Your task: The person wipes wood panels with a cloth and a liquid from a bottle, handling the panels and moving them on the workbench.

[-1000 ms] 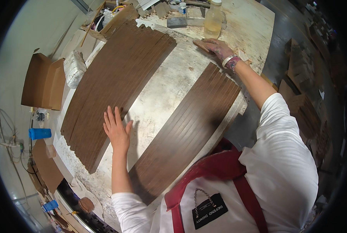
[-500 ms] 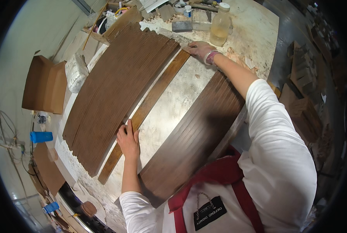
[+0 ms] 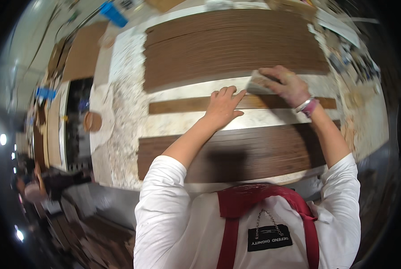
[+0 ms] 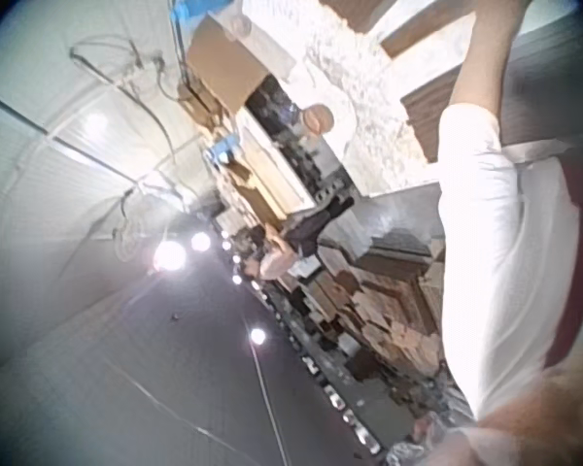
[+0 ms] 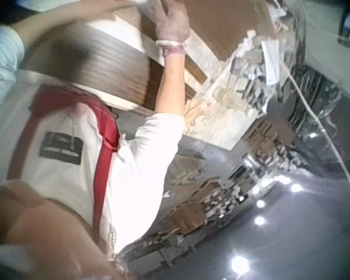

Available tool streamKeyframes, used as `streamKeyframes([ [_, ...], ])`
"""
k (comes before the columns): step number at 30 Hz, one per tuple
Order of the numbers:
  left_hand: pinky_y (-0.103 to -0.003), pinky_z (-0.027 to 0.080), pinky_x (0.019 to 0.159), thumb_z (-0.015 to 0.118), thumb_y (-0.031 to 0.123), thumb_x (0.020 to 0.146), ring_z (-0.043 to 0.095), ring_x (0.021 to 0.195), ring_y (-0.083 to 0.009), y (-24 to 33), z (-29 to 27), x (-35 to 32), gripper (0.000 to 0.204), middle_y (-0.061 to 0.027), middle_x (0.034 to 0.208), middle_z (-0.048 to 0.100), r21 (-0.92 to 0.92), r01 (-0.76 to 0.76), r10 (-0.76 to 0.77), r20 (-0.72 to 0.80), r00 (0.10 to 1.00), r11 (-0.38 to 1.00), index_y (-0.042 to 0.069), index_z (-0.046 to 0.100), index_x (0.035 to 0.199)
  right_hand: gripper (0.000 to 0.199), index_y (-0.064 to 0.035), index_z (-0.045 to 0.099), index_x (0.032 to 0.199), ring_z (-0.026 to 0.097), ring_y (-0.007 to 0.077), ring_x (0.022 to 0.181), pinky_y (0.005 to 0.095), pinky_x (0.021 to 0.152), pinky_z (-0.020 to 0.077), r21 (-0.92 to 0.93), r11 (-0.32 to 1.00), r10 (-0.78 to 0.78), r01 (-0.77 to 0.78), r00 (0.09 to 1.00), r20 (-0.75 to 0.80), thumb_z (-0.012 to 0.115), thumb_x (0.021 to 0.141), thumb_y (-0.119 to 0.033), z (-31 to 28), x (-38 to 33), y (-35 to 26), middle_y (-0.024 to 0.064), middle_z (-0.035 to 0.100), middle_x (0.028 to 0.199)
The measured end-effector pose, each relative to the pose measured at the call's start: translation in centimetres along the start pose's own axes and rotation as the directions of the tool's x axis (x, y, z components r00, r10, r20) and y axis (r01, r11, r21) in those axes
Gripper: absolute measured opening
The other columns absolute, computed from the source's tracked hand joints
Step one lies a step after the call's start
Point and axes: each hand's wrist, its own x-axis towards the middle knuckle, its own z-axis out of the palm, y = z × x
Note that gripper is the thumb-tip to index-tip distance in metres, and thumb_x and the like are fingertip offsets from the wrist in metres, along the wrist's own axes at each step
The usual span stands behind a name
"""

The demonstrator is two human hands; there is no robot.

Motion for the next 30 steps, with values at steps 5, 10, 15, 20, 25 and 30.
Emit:
streamKeyframes([
  [5, -0.044, 0.037, 0.098, 0.063, 0.028, 0.085, 0.045, 0.12, -0.034, -6.3, 5.2, -4.3, 0.06, -0.0171, 0.13, 0.046, 0.175, 0.077, 0.003, -0.416, 0.909, 0.981, 0.007, 0.041, 0.138, 0.036, -0.0205, 0.065, 0.118, 0.062, 0.0252, 0.091, 0.0369, 0.077, 0.0505, 0.064, 0.927, -0.374, 0.37, 0.924, 0.075, 0.061, 0.089, -0.041, 12.6, 11.2, -15.9, 0.0054, 0.06, 0.099],
  [10, -0.039, 0.038, 0.1, 0.051, 0.027, 0.095, 0.051, 0.113, -0.0251, -3.7, 1.8, -3.5, 0.034, -0.0151, 0.123, 0.054, -0.184, 0.229, -0.235, -0.012, 0.972, 0.956, 0.006, 0.055, 0.121, 0.03, -0.0185, 0.072, 0.1, 0.065, 0.0278, 0.09, 0.0386, 0.075, 0.0517, -0.006, 0.78, -0.579, 0.626, 0.726, 0.371, 0.062, 0.085, -0.042, 21.8, 16.1, -24.3, 0.0081, 0.067, 0.092],
  [15, -0.039, 0.04, 0.099, 0.058, 0.019, 0.09, 0.052, 0.114, -0.0272, -4.0, 2.0, -3.8, 0.033, -0.0143, 0.122, 0.057, -0.746, 0.017, -0.218, -0.173, 0.961, 0.665, 0.004, 0.054, 0.119, 0.02, -0.0183, 0.073, 0.099, 0.069, 0.0285, 0.084, 0.0404, 0.07, 0.0554, -0.32, 0.586, -0.608, 0.745, 0.665, 0.435, 0.067, 0.081, -0.023, 23.3, 20.1, -23.8, 0.0111, 0.07, 0.09],
  [20, -0.037, 0.044, 0.094, 0.064, 0.009, 0.086, 0.056, 0.108, -0.026, -5.9, -2.1, -3.0, 0.03, -0.0153, 0.114, 0.062, -0.641, -0.004, -0.094, -0.118, 0.988, 0.767, 0.001, 0.057, 0.114, 0.026, -0.0178, 0.068, 0.108, 0.064, 0.0285, 0.087, 0.0418, 0.073, 0.0521, -0.274, 0.76, -0.529, 0.59, 0.806, 0.267, 0.064, 0.084, -0.025, 20.1, 20.5, -23.5, 0.009, 0.063, 0.093],
  [25, -0.039, 0.041, 0.096, 0.061, 0.022, 0.088, 0.055, 0.109, -0.0312, -8.6, 4.9, -0.1, 0.03, -0.0168, 0.112, 0.061, -0.348, 0.023, -0.115, -0.246, 0.962, 0.937, 0.003, 0.058, 0.111, 0.032, -0.0218, 0.065, 0.118, 0.062, 0.0281, 0.09, 0.0396, 0.076, 0.0509, -0.14, 0.868, -0.453, 0.476, 0.875, 0.17, 0.061, 0.087, -0.032, 17.2, 19.5, -22.7, 0.0083, 0.058, 0.096],
  [30, -0.045, 0.044, 0.083, 0.058, 0.029, 0.085, 0.054, 0.085, -0.0346, -7.4, 7.0, -2.3, 0.033, -0.0162, 0.1, 0.057, -0.426, -0.075, -0.121, -0.414, 0.902, 0.901, 0.007, 0.058, 0.11, 0.031, -0.0223, 0.07, 0.109, 0.062, 0.0289, 0.095, 0.0411, 0.079, 0.0516, 0.019, 0.834, -0.526, 0.551, 0.786, 0.324, 0.057, 0.088, -0.041, 21.5, 17.3, -25.5, 0.0096, 0.063, 0.099],
])
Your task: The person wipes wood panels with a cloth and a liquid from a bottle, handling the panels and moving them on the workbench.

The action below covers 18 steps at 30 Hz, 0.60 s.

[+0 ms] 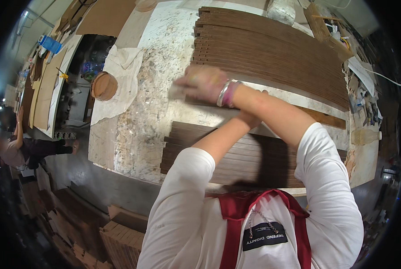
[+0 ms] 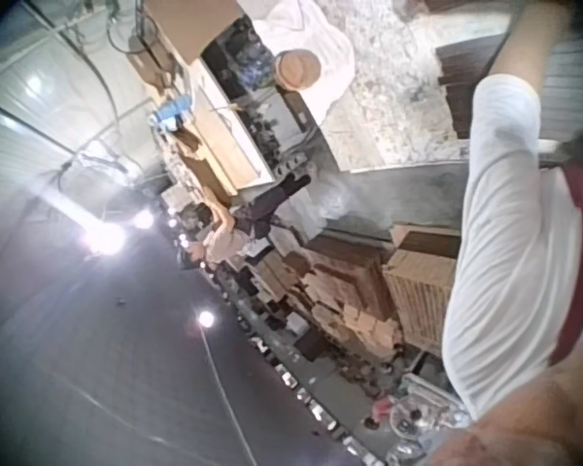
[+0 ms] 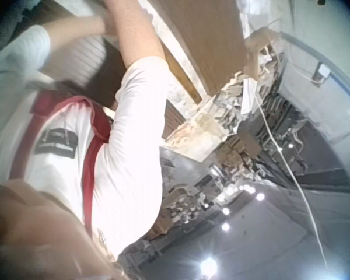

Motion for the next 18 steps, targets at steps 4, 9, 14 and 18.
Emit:
streamKeyframes([
  [4, -0.043, 0.044, 0.086, 0.054, 0.029, 0.088, 0.052, 0.092, -0.0333, 2.6, -1.6, 0.3, 0.032, -0.0162, 0.104, 0.057, 0.25, -0.044, 0.015, 0.12, 0.993, 0.967, 0.009, 0.058, 0.112, 0.023, -0.0221, 0.07, 0.104, 0.065, 0.0309, 0.088, 0.042, 0.077, 0.053, -0.172, 0.98, -0.053, 0.099, 0.966, 0.255, 0.061, 0.083, -0.025, 1.9, 1.9, 1.1, 0.0121, 0.067, 0.095],
  [9, -0.04, 0.038, 0.1, 0.05, 0.027, 0.095, 0.049, 0.117, -0.0267, 2.6, -1.4, 0.1, 0.029, -0.0134, 0.122, 0.056, -0.162, 0.082, -0.071, 0.072, 0.995, 0.983, 0.008, 0.055, 0.117, 0.017, -0.0161, 0.067, 0.099, 0.064, 0.0326, 0.089, 0.0398, 0.076, 0.0529, -0.365, 0.931, -0.036, 0.008, 0.997, -0.07, 0.062, 0.084, -0.022, 1.1, 1.2, 3.1, 0.0141, 0.065, 0.095],
  [14, -0.044, 0.037, 0.102, 0.052, 0.035, 0.093, 0.049, 0.119, -0.0291, 4.5, -3.8, 1.2, 0.038, -0.0131, 0.124, 0.056, 0.215, 0.134, -0.181, 0.22, 0.959, 0.967, 0.009, 0.057, 0.12, 0.031, -0.0183, 0.064, 0.116, 0.061, 0.0305, 0.098, 0.0379, 0.081, 0.0505, 0.101, 0.965, 0.257, -0.244, 0.955, -0.148, 0.061, 0.089, -0.034, -3.6, -11.5, 3.4, 0.0107, 0.06, 0.104],
  [18, -0.047, 0.039, 0.098, 0.06, 0.037, 0.088, 0.05, 0.118, -0.0325, 9.1, -2.4, 4.9, 0.049, -0.0144, 0.124, 0.056, 0.428, -0.024, -0.193, 0.455, 0.869, 0.903, 0.007, 0.054, 0.126, 0.049, -0.0107, 0.06, 0.126, 0.062, 0.0218, 0.102, 0.0315, 0.086, 0.0493, 0.467, 0.756, 0.608, -0.459, 0.758, -0.238, 0.064, 0.088, -0.041, -6.1, -26.1, 8.7, 0.0082, 0.063, 0.114],
])
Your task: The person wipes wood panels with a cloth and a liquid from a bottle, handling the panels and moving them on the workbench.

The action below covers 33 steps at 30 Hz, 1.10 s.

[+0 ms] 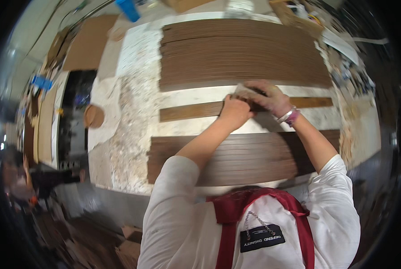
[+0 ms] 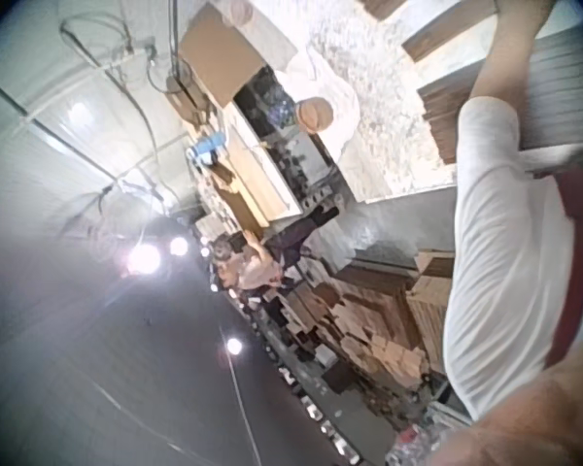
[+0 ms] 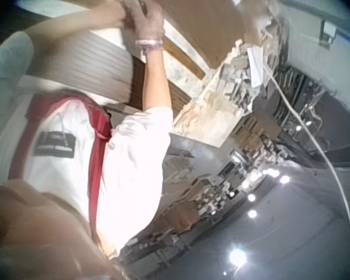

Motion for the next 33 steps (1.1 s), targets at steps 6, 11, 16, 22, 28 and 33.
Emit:
streamKeyframes([
  [6, -0.043, 0.044, 0.091, 0.071, 0.029, 0.08, 0.052, 0.107, -0.0342, 3.0, 2.8, 3.2, 0.053, -0.0161, 0.113, 0.055, -0.068, -0.006, -0.001, -0.101, 0.995, 0.998, 0.004, 0.057, 0.125, 0.055, 0.0003, 0.059, 0.124, 0.056, 0.0083, 0.09, 0.0214, 0.08, 0.0444, 0.324, 0.865, 0.49, -0.383, 0.783, -0.382, 0.07, 0.086, -0.037, -17.0, -11.7, 9.0, 0.0019, 0.063, 0.099],
  [11, -0.045, 0.042, 0.086, 0.073, 0.025, 0.079, 0.051, 0.099, -0.0352, 2.8, 3.1, 3.4, 0.053, -0.0168, 0.109, 0.053, -0.124, -0.154, 0.136, -0.142, 0.98, 0.98, 0.004, 0.056, 0.125, 0.062, -0.0062, 0.058, 0.127, 0.058, 0.0237, 0.107, 0.0311, 0.095, 0.0419, 0.1, 0.712, 0.6, -0.695, 0.529, -0.6, 0.06, 0.086, -0.053, -26.5, -20.4, 20.1, 0.0119, 0.063, 0.117],
  [16, -0.045, 0.04, 0.089, 0.074, 0.024, 0.079, 0.05, 0.103, -0.0352, 3.8, 2.9, 3.7, 0.054, -0.0157, 0.114, 0.052, -0.081, -0.094, 0.088, -0.081, 0.993, 0.992, 0.005, 0.056, 0.126, 0.062, -0.0133, 0.062, 0.124, 0.057, 0.0315, 0.116, 0.0346, 0.1, 0.0418, -0.072, 0.749, 0.532, -0.659, 0.663, -0.528, 0.055, 0.084, -0.061, -25.1, -16.4, 20.7, 0.0137, 0.059, 0.128],
  [22, -0.045, 0.039, 0.091, 0.073, 0.024, 0.079, 0.048, 0.105, -0.0346, 3.7, 2.6, 3.1, 0.055, -0.0152, 0.114, 0.051, -0.032, -0.063, 0.061, -0.062, 0.996, 0.998, 0.005, 0.055, 0.128, 0.063, -0.0172, 0.065, 0.119, 0.06, 0.0291, 0.11, 0.0358, 0.096, 0.0439, -0.15, 0.652, 0.662, -0.743, 0.655, -0.365, 0.056, 0.081, -0.066, -25.3, -18.1, 20.9, 0.0116, 0.065, 0.117],
  [28, -0.037, 0.042, 0.09, 0.065, 0.023, 0.089, 0.052, 0.1, -0.0312, 5.1, -0.5, 3.9, 0.042, -0.015, 0.107, 0.054, -0.299, 0.032, 0.032, 0.207, 0.978, 0.954, 0.003, 0.058, 0.125, 0.07, -0.0128, 0.064, 0.122, 0.061, 0.0246, 0.107, 0.0326, 0.094, 0.0436, -0.035, 0.714, 0.617, -0.699, 0.653, -0.439, 0.063, 0.077, -0.066, -27.8, -22.1, 19.0, 0.0103, 0.067, 0.113],
  [33, -0.039, 0.038, 0.103, 0.062, 0.027, 0.092, 0.047, 0.125, -0.0321, 4.5, -2.3, 3.7, 0.045, -0.0153, 0.137, 0.049, -0.406, 0.011, 0.216, 0.51, 0.833, 0.914, 0.004, 0.056, 0.13, 0.066, -0.0073, 0.063, 0.123, 0.059, 0.0207, 0.105, 0.0283, 0.092, 0.0429, 0.324, 0.811, 0.583, -0.487, 0.627, -0.517, 0.064, 0.081, -0.059, -26.4, -22.8, 23.7, 0.0111, 0.066, 0.115],
])
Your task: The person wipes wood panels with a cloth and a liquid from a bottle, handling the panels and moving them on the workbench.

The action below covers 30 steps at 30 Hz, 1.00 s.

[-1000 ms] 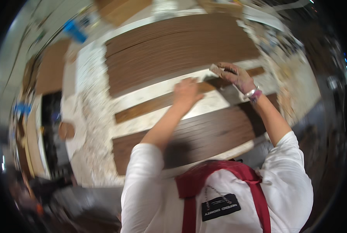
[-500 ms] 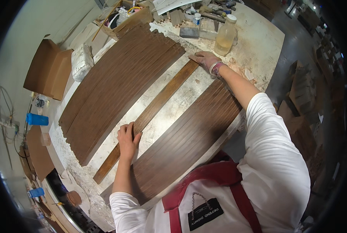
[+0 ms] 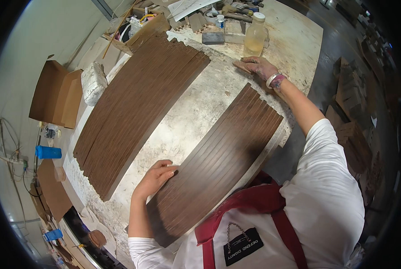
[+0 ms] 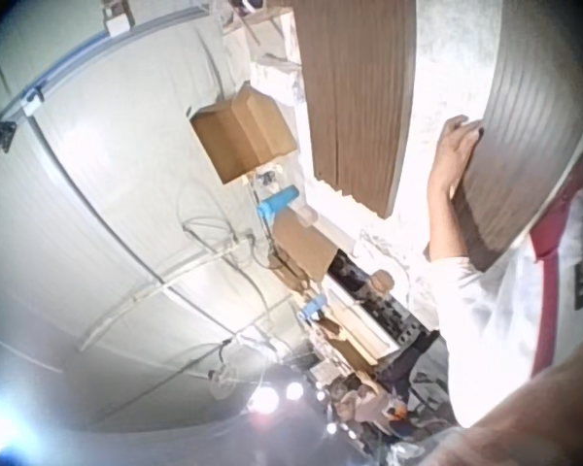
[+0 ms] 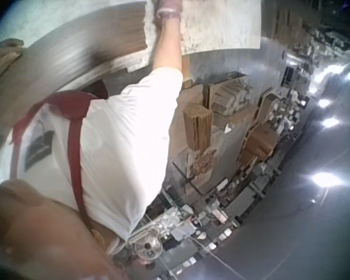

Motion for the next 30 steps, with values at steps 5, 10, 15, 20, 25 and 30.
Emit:
streamKeyframes([
  [5, -0.056, 0.022, 0.112, 0.062, 0.039, 0.089, 0.027, 0.14, -0.0391, -0.4, -0.7, 3.9, 0.068, -0.018, 0.151, 0.032, 0.587, 0.251, 0.129, -0.528, 0.839, 0.769, 0.006, 0.039, 0.143, 0.053, -0.0068, 0.066, 0.118, 0.06, 0.0186, 0.095, 0.0288, 0.081, 0.0474, 0.221, 0.975, 0.04, -0.034, 0.999, -0.023, 0.062, 0.085, -0.048, 2.6, 2.9, -0.5, 0.0086, 0.067, 0.108],
  [10, -0.058, 0.019, 0.112, 0.061, 0.045, 0.087, 0.028, 0.14, -0.0352, -0.9, 1.0, 3.6, 0.072, -0.0129, 0.149, 0.036, 0.743, 0.285, 0.167, -0.469, 0.867, 0.605, 0.007, 0.037, 0.144, 0.06, -0.0068, 0.066, 0.117, 0.063, 0.0268, 0.1, 0.0332, 0.087, 0.0469, -0.079, 0.994, -0.086, 0.078, 0.991, -0.103, 0.06, 0.083, -0.055, 4.0, 7.3, -0.3, 0.0133, 0.068, 0.111],
  [15, -0.051, 0.032, 0.103, 0.059, 0.034, 0.091, 0.041, 0.125, -0.0344, -3.2, 1.3, 5.0, 0.058, -0.0126, 0.138, 0.044, 0.656, 0.21, 0.238, -0.525, 0.817, 0.725, 0.012, 0.042, 0.142, 0.063, -0.0095, 0.065, 0.12, 0.06, 0.0311, 0.111, 0.0362, 0.094, 0.0453, -0.328, 0.942, -0.097, 0.063, 0.991, -0.088, 0.059, 0.081, -0.059, 5.8, 9.5, -0.4, 0.0164, 0.064, 0.12],
  [20, -0.048, 0.036, 0.097, 0.059, 0.031, 0.093, 0.046, 0.113, -0.0331, -4.5, 2.0, 6.4, 0.053, -0.0141, 0.126, 0.047, 0.552, 0.302, 0.127, -0.608, 0.784, 0.777, 0.022, 0.044, 0.143, 0.058, -0.0101, 0.069, 0.11, 0.063, 0.03, 0.103, 0.0378, 0.089, 0.0476, -0.382, 0.924, 0.023, -0.017, 1.0, 0.011, 0.06, 0.081, -0.06, 6.0, 6.1, -3.1, 0.015, 0.067, 0.111],
  [25, -0.047, 0.04, 0.094, 0.066, 0.025, 0.085, 0.049, 0.11, -0.0354, -5.2, 1.6, 5.0, 0.053, -0.0164, 0.122, 0.051, 0.51, 0.283, 0.153, -0.655, 0.74, 0.813, 0.016, 0.052, 0.136, 0.052, -0.0108, 0.071, 0.105, 0.064, 0.0241, 0.089, 0.0358, 0.081, 0.0494, -0.597, 0.774, -0.052, 0.211, 0.961, 0.272, 0.064, 0.079, -0.056, 3.4, 2.8, -6.6, 0.0104, 0.069, 0.101],
  [30, -0.045, 0.043, 0.088, 0.067, 0.027, 0.083, 0.052, 0.107, -0.0316, -3.0, 2.9, 3.1, 0.053, -0.0138, 0.115, 0.053, 0.434, 0.102, 0.179, -0.558, 0.81, 0.895, 0.015, 0.051, 0.132, 0.05, -0.0083, 0.064, 0.119, 0.061, 0.0261, 0.108, 0.0344, 0.094, 0.0445, -0.227, 0.911, -0.231, 0.345, 0.881, 0.412, 0.063, 0.085, -0.045, 13.1, -1.9, -14.9, 0.0124, 0.064, 0.116],
])
